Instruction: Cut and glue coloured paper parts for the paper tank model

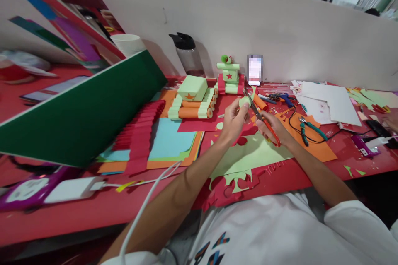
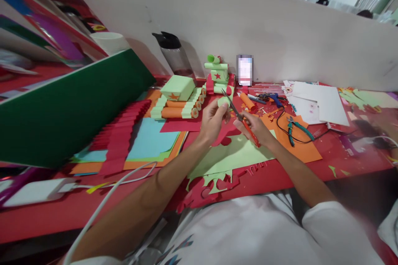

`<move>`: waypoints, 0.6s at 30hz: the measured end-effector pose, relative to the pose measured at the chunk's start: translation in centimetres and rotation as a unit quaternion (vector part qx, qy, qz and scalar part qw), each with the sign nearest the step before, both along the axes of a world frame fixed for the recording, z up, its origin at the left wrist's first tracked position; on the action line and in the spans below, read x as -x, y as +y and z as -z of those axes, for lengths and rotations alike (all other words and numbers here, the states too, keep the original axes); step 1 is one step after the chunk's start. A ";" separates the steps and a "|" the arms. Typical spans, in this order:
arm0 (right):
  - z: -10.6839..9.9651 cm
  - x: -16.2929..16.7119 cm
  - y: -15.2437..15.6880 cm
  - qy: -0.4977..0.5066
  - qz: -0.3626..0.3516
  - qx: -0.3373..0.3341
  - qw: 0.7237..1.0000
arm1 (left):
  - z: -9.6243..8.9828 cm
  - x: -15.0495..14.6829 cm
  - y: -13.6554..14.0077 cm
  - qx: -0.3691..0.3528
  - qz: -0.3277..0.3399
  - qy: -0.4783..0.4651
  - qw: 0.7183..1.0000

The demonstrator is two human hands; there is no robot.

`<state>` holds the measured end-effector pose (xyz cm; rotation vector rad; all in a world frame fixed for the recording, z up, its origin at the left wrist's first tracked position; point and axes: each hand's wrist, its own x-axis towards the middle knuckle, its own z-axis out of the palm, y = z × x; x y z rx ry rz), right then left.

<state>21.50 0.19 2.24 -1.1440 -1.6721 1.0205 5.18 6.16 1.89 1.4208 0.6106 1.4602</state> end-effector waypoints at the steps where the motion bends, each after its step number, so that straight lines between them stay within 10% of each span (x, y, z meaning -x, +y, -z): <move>1: 0.0 0.0 0.0 -0.001 0.000 0.000 1.000 | 0.0 0.0 0.1 -0.003 -0.003 0.002 1.000; 18: -0.6 -0.4 0.0 -0.038 -0.004 -0.014 0.999 | -0.4 0.3 0.2 0.044 0.019 0.022 0.999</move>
